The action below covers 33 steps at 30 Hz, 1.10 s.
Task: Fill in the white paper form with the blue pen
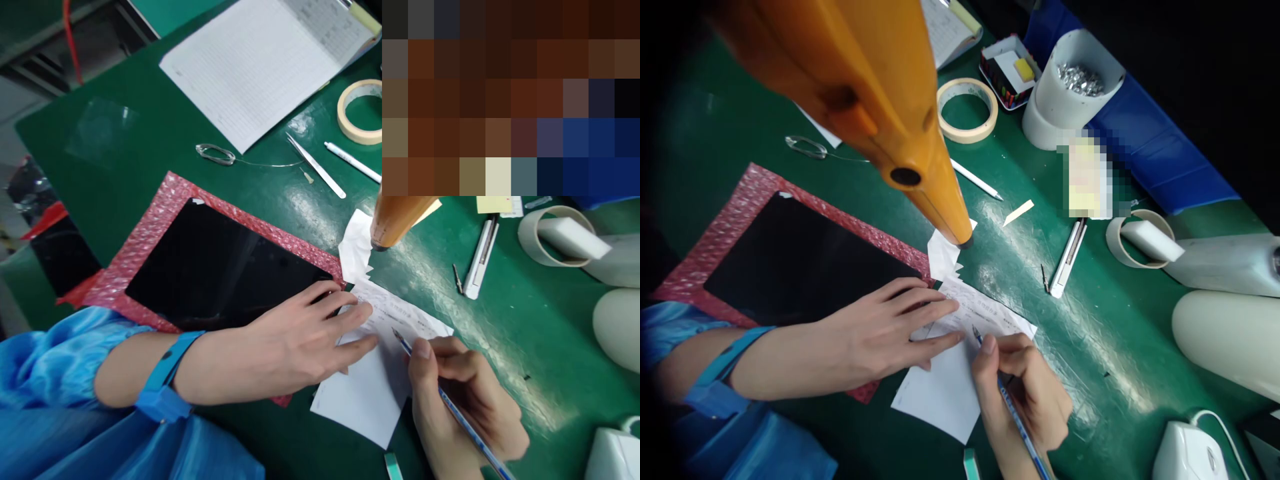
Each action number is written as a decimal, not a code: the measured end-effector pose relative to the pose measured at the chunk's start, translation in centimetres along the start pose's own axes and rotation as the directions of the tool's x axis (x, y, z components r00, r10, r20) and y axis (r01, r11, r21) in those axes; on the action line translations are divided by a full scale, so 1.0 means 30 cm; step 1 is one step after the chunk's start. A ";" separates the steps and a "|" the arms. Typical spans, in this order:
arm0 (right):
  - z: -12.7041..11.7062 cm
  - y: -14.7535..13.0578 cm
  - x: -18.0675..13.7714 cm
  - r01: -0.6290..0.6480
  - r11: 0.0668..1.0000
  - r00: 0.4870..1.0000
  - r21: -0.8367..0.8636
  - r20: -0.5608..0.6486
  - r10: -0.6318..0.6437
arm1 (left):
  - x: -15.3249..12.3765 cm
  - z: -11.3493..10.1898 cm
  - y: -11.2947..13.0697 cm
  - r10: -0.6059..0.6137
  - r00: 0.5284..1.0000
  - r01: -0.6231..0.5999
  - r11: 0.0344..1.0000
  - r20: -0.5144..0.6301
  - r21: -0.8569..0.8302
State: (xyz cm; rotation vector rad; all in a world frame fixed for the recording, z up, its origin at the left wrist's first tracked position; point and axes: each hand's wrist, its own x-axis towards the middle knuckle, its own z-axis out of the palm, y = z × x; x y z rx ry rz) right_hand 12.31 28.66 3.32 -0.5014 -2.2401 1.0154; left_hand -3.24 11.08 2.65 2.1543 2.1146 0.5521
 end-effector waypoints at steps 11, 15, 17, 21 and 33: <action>0.040 -0.010 -0.022 -0.074 0.997 0.996 -0.006 0.054 0.074 | 0.004 0.008 0.000 0.001 0.999 0.000 0.999 -0.044 0.035; 0.035 -0.007 -0.014 -0.034 0.999 0.997 -0.042 0.068 0.037 | 0.007 0.004 0.002 -0.005 1.000 0.006 0.999 -0.020 0.045; 0.028 -0.007 -0.009 -0.016 0.999 0.995 -0.039 0.093 0.020 | 0.008 0.001 0.003 -0.008 1.000 0.009 0.999 -0.019 0.040; 0.013 -0.003 -0.001 0.000 1.000 0.987 -0.026 0.158 0.004 | 0.006 -0.004 0.006 -0.023 1.000 0.023 0.999 -0.001 0.048; 0.017 0.004 -0.006 -0.019 1.000 0.993 -0.005 0.118 0.019 | 0.002 -0.004 0.012 -0.036 0.999 0.036 0.999 -0.016 0.025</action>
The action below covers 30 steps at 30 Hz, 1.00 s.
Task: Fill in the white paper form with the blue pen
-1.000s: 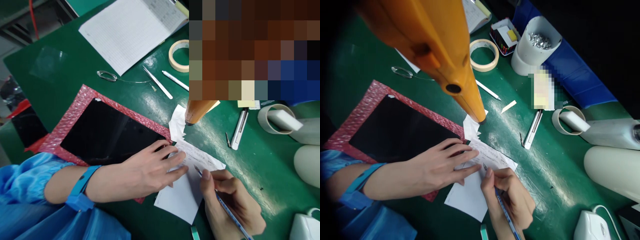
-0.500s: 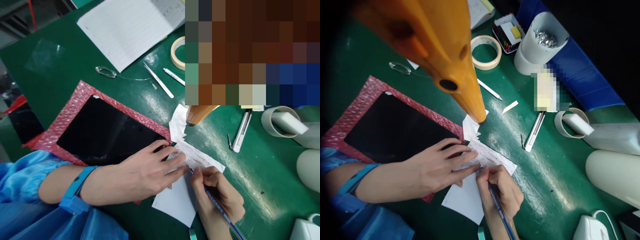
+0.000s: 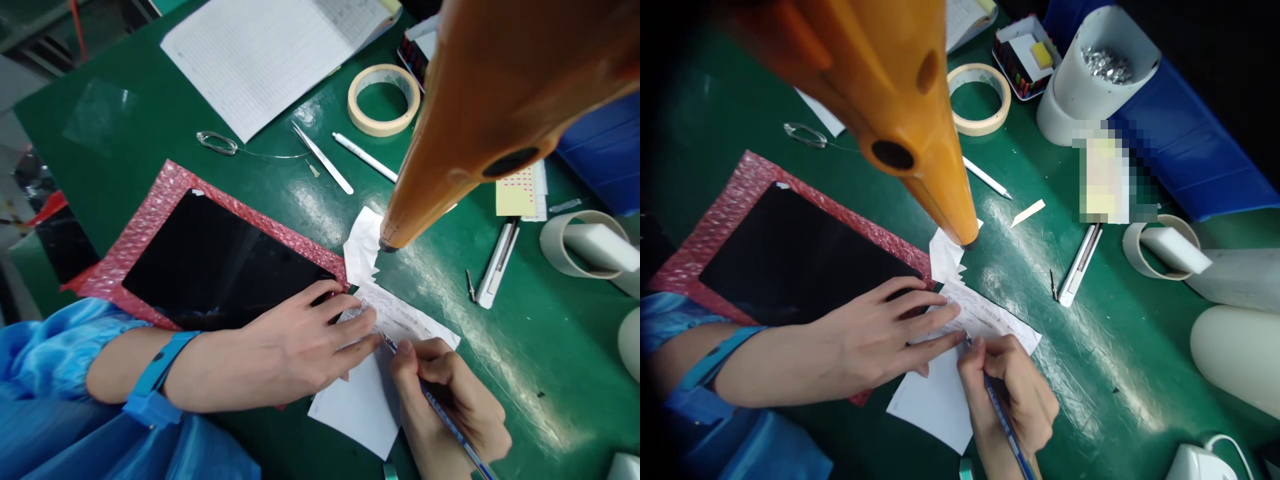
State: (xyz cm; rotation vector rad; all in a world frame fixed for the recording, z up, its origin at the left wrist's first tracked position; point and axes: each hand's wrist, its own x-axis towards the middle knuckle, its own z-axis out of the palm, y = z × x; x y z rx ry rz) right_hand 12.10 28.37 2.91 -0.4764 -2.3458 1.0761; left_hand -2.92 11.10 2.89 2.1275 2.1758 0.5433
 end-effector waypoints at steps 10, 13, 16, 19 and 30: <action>0.009 0.004 0.006 0.017 1.000 1.000 0.003 -0.016 -0.017 | -0.003 0.006 -0.005 0.023 0.999 -0.022 1.000 0.044 -0.017; 0.008 0.003 0.006 0.016 1.000 1.000 -0.003 -0.013 -0.016 | -0.003 0.005 -0.005 0.022 0.999 -0.022 1.000 0.034 -0.016; 0.006 0.000 0.006 0.019 1.000 1.000 -0.019 -0.008 -0.019 | -0.001 0.005 -0.005 0.019 0.999 -0.019 1.000 0.036 -0.010; 0.006 -0.001 0.006 0.022 0.999 1.000 -0.033 0.000 -0.022 | 0.002 0.005 -0.005 0.020 0.999 -0.020 1.000 0.045 -0.007; 0.006 -0.005 0.005 0.008 0.999 1.000 -0.043 -0.014 -0.009 | -0.004 0.001 -0.009 0.026 0.999 -0.026 1.000 0.025 0.006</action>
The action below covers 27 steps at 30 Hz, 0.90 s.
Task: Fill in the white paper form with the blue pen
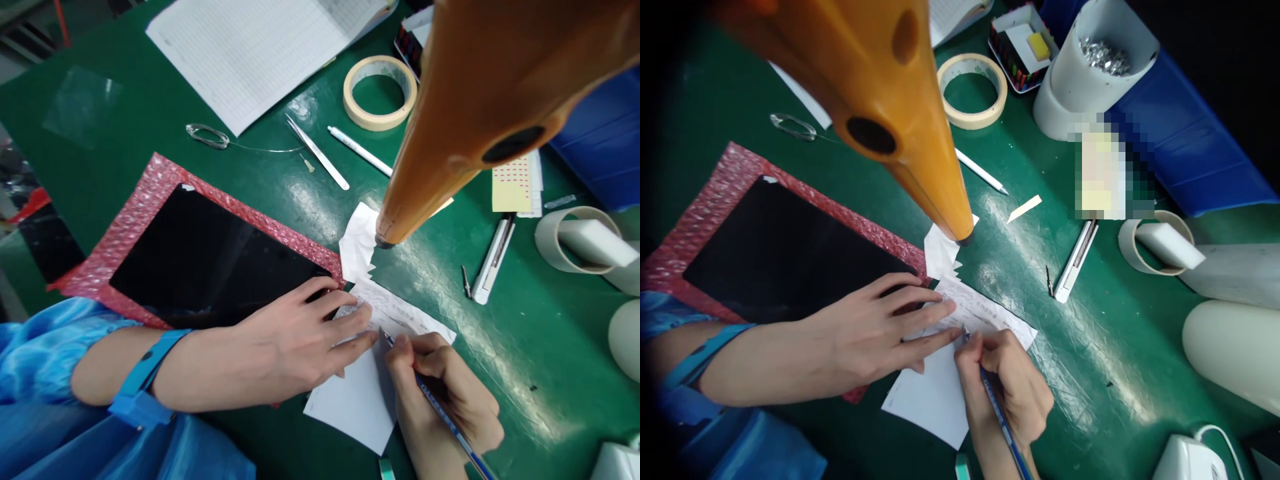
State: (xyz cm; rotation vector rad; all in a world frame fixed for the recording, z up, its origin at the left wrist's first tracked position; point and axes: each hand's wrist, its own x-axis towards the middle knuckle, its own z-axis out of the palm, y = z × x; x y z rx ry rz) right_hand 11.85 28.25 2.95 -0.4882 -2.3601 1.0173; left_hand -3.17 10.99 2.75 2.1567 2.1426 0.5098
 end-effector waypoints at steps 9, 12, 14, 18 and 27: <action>-0.004 0.003 -0.002 -0.015 0.999 1.000 0.050 -0.026 0.016 | 0.005 0.005 0.000 -0.029 0.999 0.028 0.999 -0.029 -0.033; -0.007 0.010 -0.004 -0.009 0.998 1.000 0.064 -0.013 0.010 | 0.003 0.003 0.002 -0.018 1.000 0.018 0.999 -0.014 -0.039; -0.007 0.013 -0.005 -0.014 0.998 1.000 0.061 -0.006 0.014 | 0.003 0.002 0.003 -0.026 1.000 0.025 0.999 -0.013 -0.043; -0.002 0.014 -0.004 -0.010 0.997 1.000 0.071 -0.002 0.010 | 0.002 0.004 0.003 -0.038 0.999 0.037 0.998 -0.018 -0.045; -0.004 0.011 -0.005 -0.012 0.999 1.000 0.042 -0.006 0.012 | 0.002 0.005 0.000 -0.027 0.999 0.026 0.999 -0.030 -0.031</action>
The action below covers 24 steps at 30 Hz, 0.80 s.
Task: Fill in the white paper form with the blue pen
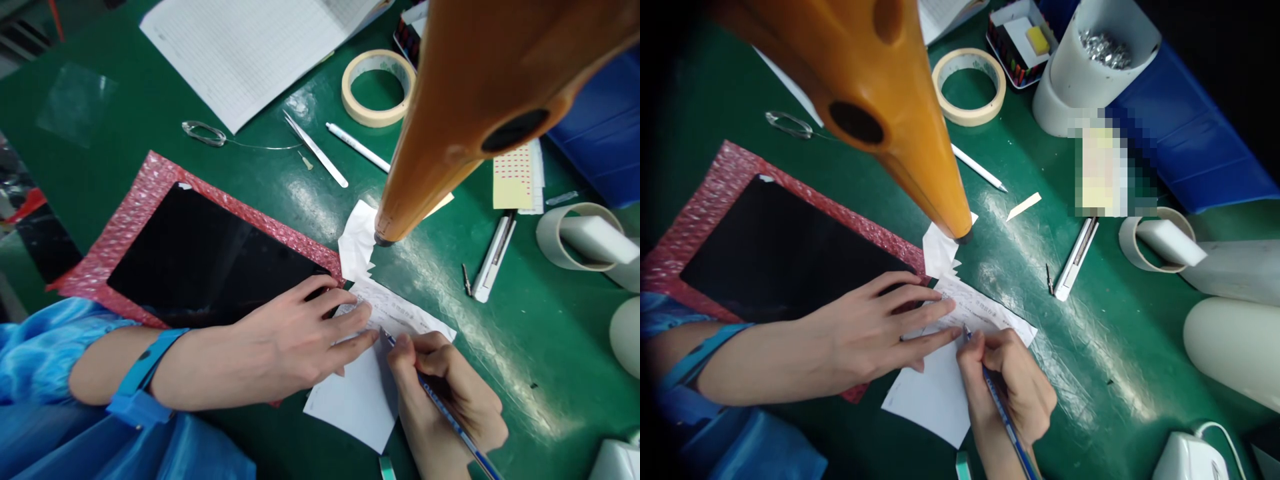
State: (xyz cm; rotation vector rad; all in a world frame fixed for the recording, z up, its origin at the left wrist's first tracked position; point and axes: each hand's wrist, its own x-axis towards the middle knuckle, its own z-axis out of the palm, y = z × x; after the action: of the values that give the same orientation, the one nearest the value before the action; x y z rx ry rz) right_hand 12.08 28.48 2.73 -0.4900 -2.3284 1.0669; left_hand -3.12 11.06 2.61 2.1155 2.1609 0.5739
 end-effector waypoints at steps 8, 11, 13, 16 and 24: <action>0.004 -0.001 0.004 0.007 1.000 1.000 -0.014 -0.005 -0.007 | -0.004 0.006 0.001 -0.001 1.000 0.001 1.000 -0.004 0.010; 0.006 0.000 0.004 0.007 1.000 1.000 -0.016 -0.014 -0.007 | -0.003 0.007 0.000 0.001 1.000 -0.001 1.000 -0.002 0.005; 0.005 -0.001 0.004 0.003 1.000 1.000 -0.011 -0.014 -0.003 | -0.002 0.007 -0.001 0.001 1.000 -0.001 1.000 0.008 -0.001; 0.005 -0.005 0.001 -0.005 1.000 1.000 -0.021 -0.027 0.005 | -0.002 0.006 -0.002 0.001 1.000 -0.001 1.000 0.007 -0.002; -0.007 0.005 -0.007 0.002 1.000 0.999 0.029 -0.055 0.000 | -0.001 0.000 0.001 0.000 1.000 0.000 1.000 0.001 0.013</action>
State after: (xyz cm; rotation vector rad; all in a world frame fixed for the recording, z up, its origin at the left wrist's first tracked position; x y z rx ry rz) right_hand 12.40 28.57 2.67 -0.5002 -2.2619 1.0725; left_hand -3.09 11.04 2.62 2.1219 2.1698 0.5597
